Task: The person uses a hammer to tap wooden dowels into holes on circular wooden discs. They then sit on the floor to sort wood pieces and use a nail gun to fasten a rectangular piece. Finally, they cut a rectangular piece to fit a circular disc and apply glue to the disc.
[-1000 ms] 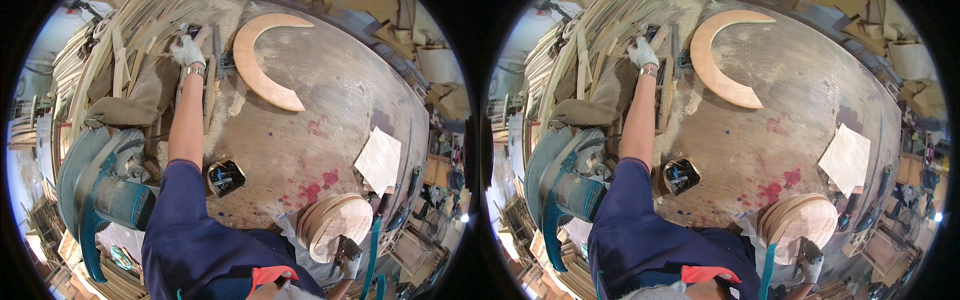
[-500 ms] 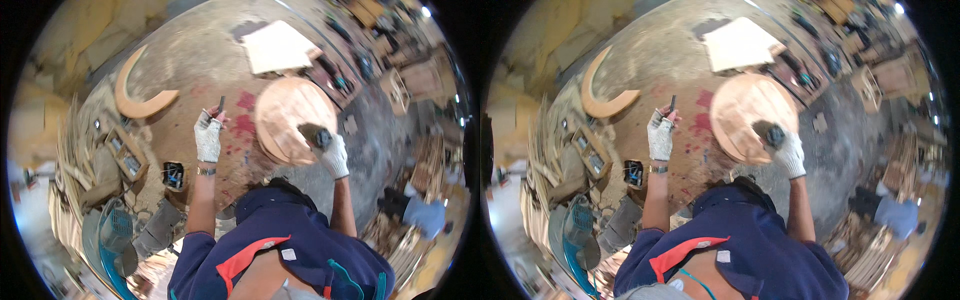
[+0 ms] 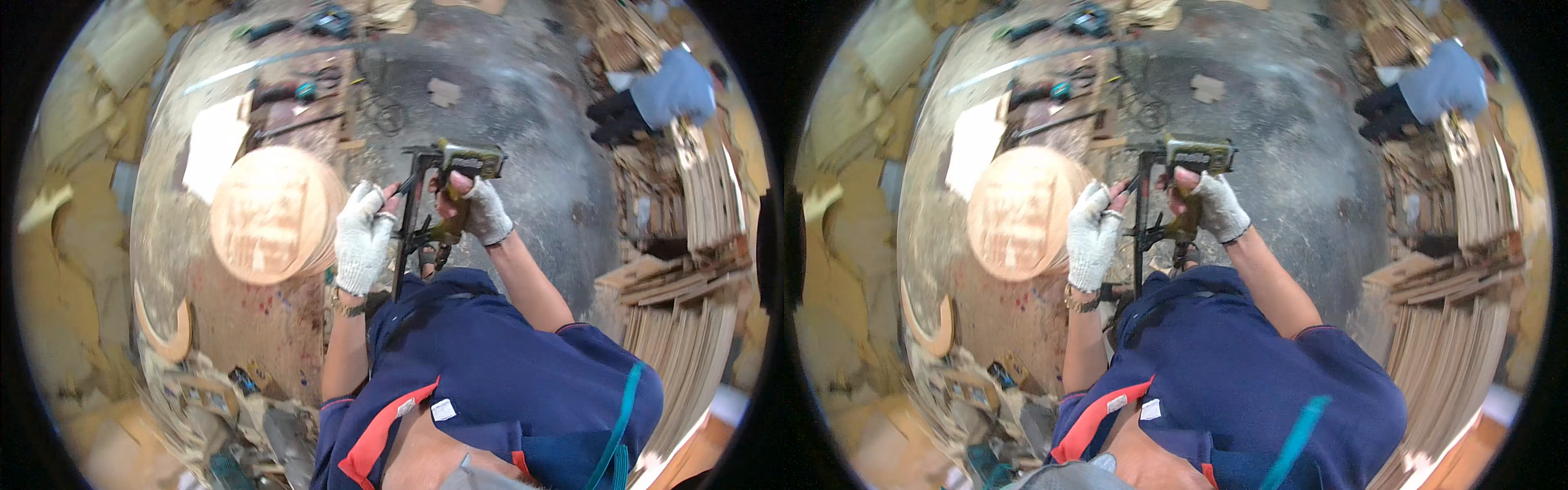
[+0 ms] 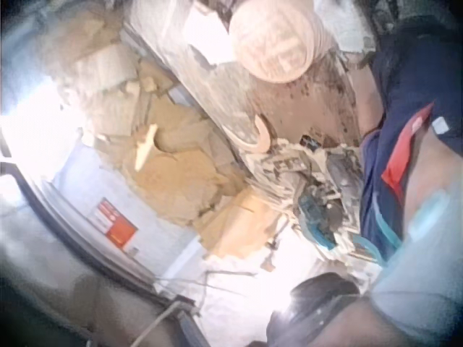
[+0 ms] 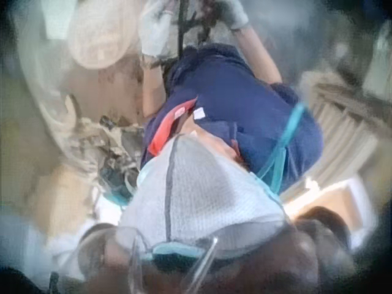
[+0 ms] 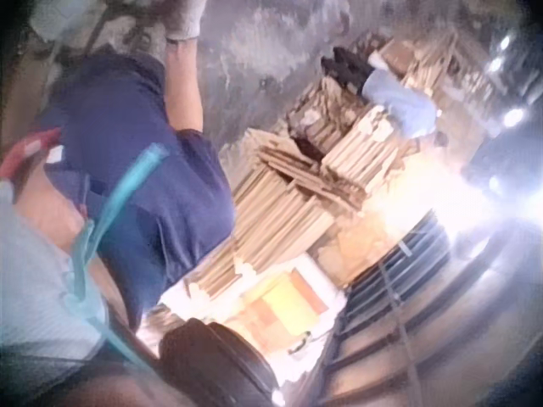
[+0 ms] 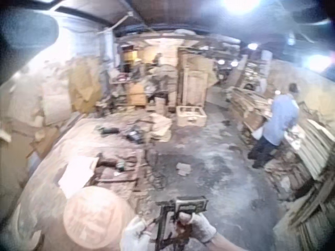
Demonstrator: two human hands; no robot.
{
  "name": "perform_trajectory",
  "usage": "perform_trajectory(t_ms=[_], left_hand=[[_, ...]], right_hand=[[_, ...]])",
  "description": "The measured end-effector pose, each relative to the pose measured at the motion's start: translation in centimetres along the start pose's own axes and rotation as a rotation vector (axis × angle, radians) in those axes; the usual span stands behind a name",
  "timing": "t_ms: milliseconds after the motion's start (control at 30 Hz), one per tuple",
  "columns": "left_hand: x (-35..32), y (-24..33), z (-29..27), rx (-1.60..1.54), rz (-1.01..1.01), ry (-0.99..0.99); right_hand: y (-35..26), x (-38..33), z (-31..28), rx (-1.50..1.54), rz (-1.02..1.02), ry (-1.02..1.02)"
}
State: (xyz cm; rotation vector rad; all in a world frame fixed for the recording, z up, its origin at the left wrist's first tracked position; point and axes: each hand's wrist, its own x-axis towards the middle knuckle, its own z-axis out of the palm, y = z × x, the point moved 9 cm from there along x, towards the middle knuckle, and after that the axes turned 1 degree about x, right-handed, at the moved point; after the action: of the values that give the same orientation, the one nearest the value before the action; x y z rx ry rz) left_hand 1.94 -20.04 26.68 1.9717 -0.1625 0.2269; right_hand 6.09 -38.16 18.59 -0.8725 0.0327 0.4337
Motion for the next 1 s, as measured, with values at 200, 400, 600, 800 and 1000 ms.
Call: perform_trajectory(t_ms=[200, 400, 600, 800, 1000], left_hand=[[1.8, 4.1, 8.8, 0.126, 0.216, -0.097], [2.6, 0.8, 11.2, -0.597, -0.155, -0.237], [1.2, -3.4, 14.8, -0.654, -0.255, -0.511], [5.7, -0.6, 13.6, -0.81, -0.069, -0.267], [4.3, -6.6, 9.3, -0.785, -0.084, -0.006]], right_hand=[[-2.5, -3.8, -6.6, 0.212, 0.056, 0.133], [-2.9, -3.1, -10.0, 0.524, -0.181, -0.003], [-3.6, -2.9, -10.1, 0.556, -0.137, -0.062], [-0.6, -2.2, -4.6, 0.505, 0.13, -0.186], [3.1, 0.3, -1.4, 0.379, 0.338, -0.259]])
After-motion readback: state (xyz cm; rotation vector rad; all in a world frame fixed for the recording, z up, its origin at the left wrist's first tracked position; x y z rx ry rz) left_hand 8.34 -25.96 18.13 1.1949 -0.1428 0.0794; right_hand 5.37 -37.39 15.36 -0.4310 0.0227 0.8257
